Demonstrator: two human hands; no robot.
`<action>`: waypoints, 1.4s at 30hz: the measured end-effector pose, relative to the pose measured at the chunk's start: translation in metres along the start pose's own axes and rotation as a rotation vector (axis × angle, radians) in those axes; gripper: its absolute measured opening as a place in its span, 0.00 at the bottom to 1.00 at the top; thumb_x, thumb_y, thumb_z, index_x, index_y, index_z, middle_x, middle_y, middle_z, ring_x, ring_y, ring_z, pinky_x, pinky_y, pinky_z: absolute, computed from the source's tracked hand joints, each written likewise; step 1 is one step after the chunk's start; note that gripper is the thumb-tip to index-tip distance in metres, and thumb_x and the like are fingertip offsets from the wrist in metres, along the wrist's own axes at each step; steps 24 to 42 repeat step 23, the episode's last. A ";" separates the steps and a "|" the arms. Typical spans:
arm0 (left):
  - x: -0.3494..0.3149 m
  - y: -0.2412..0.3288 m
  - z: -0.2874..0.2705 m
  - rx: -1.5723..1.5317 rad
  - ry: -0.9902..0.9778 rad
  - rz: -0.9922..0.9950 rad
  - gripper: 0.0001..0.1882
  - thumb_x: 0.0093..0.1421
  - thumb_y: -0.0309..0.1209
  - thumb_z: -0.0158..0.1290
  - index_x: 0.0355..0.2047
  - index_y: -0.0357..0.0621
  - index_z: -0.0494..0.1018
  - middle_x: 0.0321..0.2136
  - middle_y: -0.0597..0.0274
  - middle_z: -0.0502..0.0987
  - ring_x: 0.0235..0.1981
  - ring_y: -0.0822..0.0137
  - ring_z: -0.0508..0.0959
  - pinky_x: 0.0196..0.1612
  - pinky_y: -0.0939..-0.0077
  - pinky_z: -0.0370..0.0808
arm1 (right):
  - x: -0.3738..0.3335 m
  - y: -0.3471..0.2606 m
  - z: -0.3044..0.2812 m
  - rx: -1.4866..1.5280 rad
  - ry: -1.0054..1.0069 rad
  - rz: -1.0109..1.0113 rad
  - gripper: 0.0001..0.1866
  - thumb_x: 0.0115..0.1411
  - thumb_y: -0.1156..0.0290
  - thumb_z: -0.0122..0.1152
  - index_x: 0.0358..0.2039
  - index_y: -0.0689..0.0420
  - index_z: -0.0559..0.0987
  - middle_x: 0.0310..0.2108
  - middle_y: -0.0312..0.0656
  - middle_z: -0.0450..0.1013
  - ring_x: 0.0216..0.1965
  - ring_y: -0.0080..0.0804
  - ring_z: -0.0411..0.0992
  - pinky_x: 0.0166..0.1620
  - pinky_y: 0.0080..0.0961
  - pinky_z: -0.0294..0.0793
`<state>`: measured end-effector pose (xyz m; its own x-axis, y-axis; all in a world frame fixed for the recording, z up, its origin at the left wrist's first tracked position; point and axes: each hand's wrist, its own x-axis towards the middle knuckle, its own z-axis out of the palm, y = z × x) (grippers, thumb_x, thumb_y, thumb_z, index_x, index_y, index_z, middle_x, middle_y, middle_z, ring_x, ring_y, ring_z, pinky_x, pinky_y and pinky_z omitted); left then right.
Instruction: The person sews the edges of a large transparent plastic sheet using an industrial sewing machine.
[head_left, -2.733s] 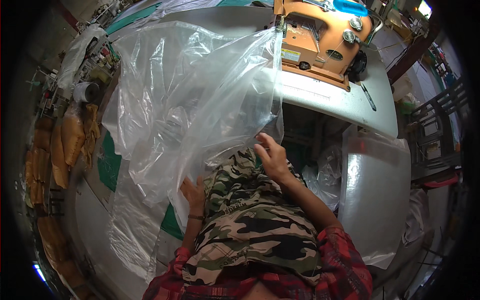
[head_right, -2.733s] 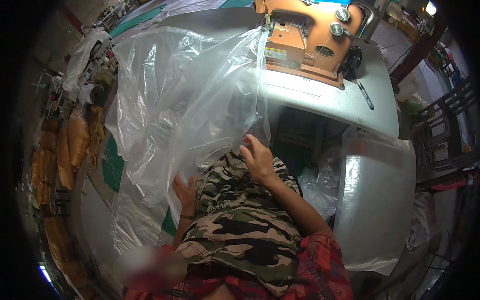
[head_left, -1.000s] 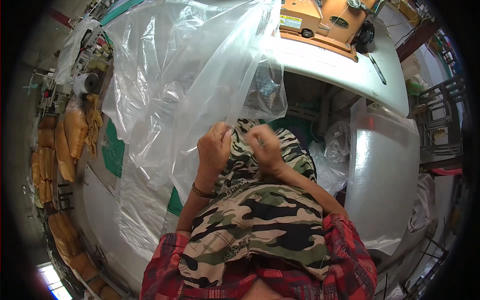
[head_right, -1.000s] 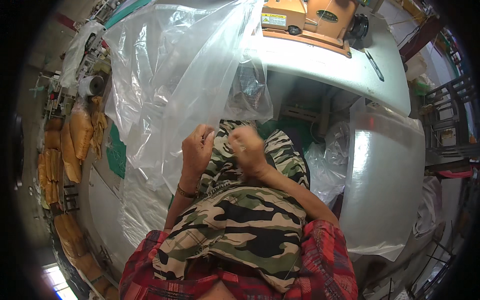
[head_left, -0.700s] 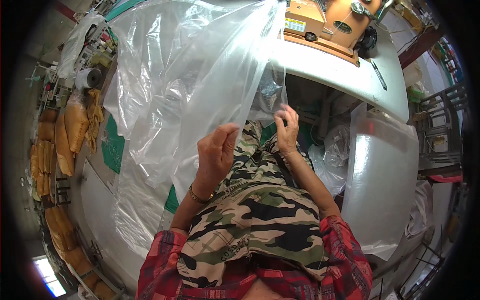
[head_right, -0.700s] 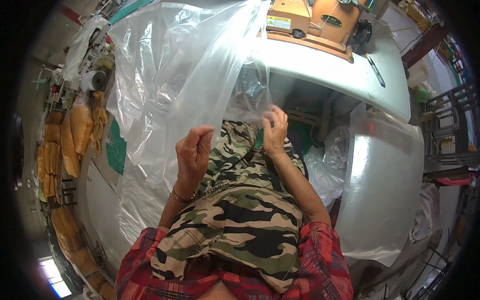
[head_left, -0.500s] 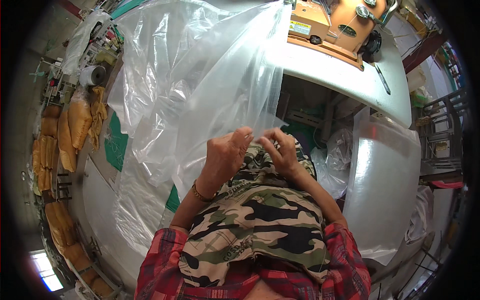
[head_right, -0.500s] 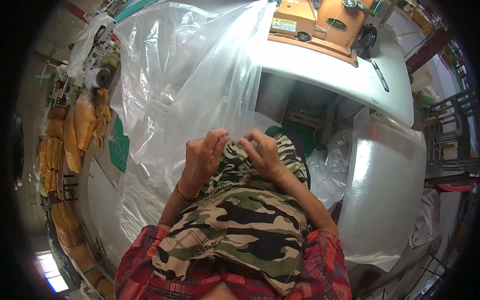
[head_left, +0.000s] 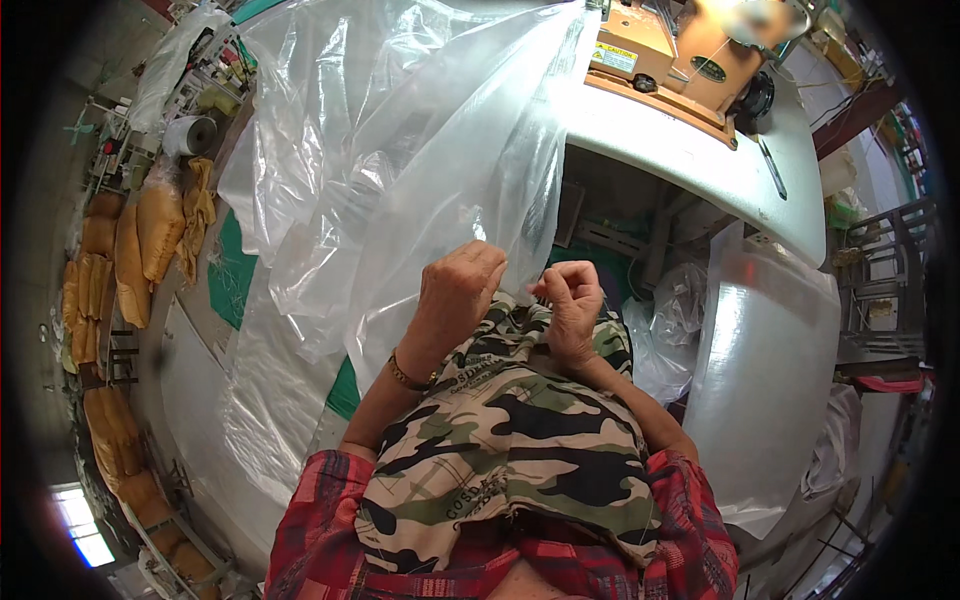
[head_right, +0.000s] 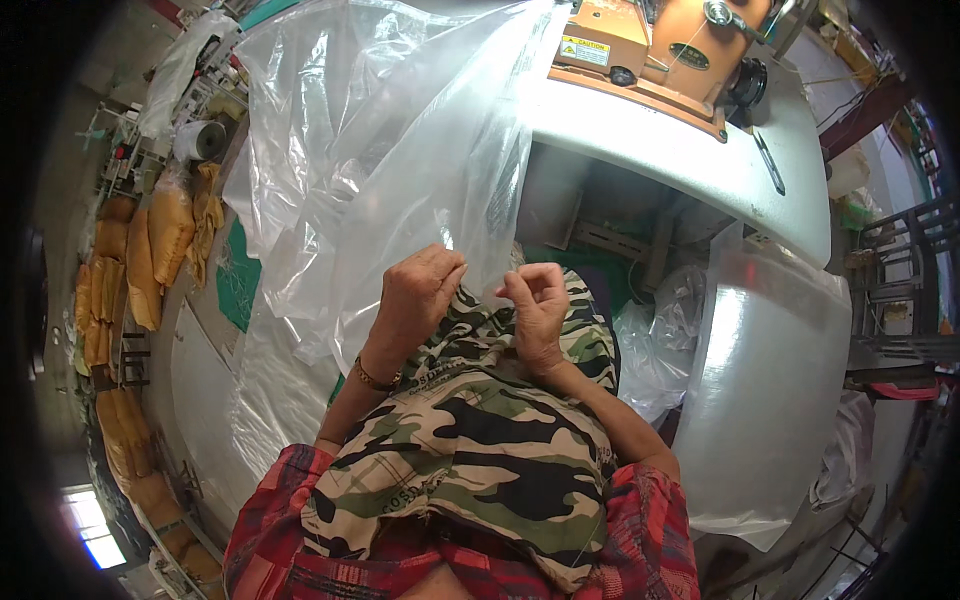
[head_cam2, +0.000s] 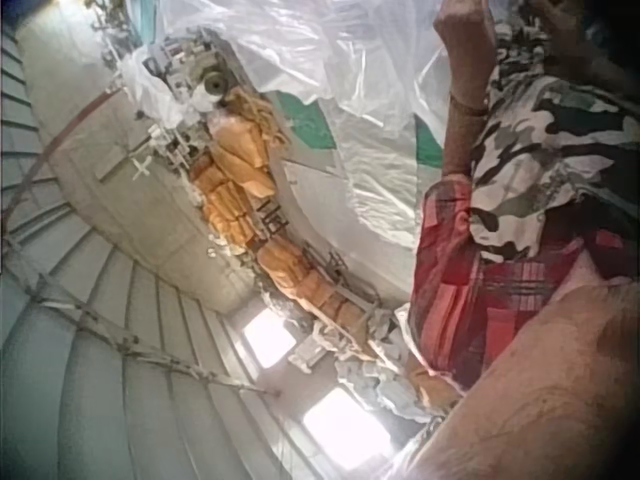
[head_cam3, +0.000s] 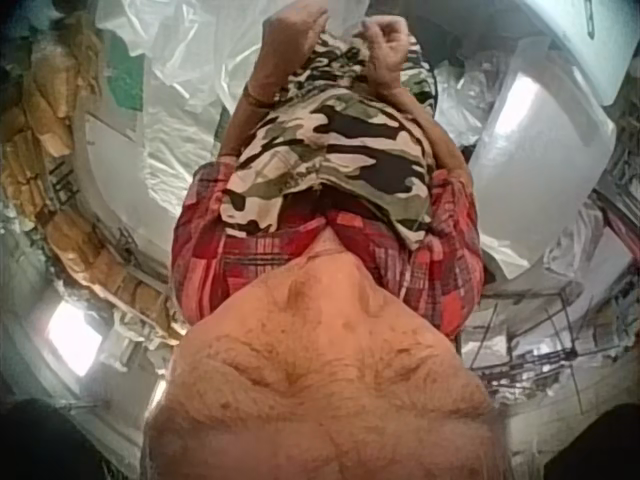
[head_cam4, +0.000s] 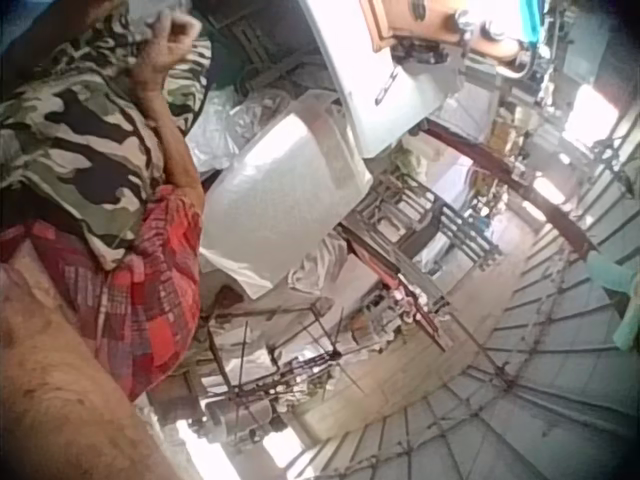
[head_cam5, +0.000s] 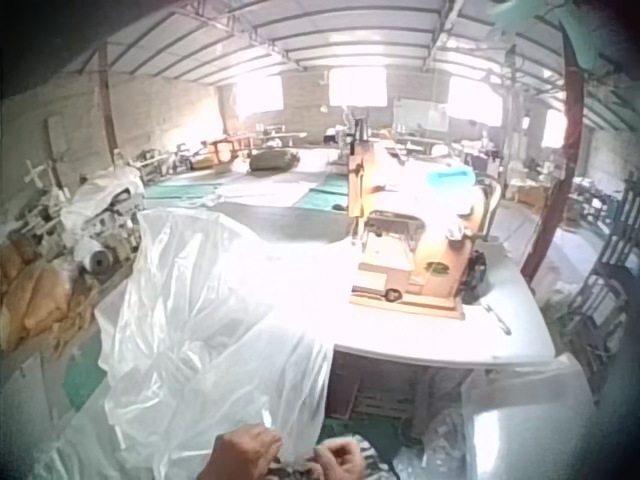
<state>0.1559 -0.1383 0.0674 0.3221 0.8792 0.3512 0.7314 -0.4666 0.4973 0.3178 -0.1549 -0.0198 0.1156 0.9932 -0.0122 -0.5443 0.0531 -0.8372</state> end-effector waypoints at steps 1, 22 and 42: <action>0.000 -0.001 0.000 -0.007 -0.009 -0.006 0.03 0.61 0.26 0.52 0.33 0.40 0.72 0.27 0.54 0.74 0.30 0.51 0.77 0.31 0.60 0.73 | -0.002 0.007 -0.004 -0.001 -0.001 0.001 0.11 0.62 0.73 0.64 0.39 0.58 0.71 0.33 0.36 0.71 0.33 0.23 0.72 0.41 0.22 0.75; 0.003 0.001 -0.013 -0.413 -0.132 -0.181 0.05 0.60 0.20 0.52 0.36 0.34 0.76 0.26 0.55 0.76 0.26 0.64 0.74 0.32 0.74 0.72 | 0.000 -0.036 0.031 -1.067 -0.680 -0.570 0.09 0.54 0.74 0.62 0.29 0.58 0.69 0.24 0.45 0.71 0.26 0.46 0.73 0.30 0.39 0.71; 0.003 0.001 -0.013 -0.412 -0.135 -0.184 0.05 0.60 0.20 0.52 0.36 0.34 0.76 0.26 0.55 0.76 0.26 0.64 0.74 0.32 0.74 0.72 | -0.001 -0.036 0.031 -1.089 -0.695 -0.570 0.09 0.54 0.73 0.63 0.29 0.58 0.69 0.24 0.45 0.71 0.26 0.46 0.73 0.31 0.40 0.71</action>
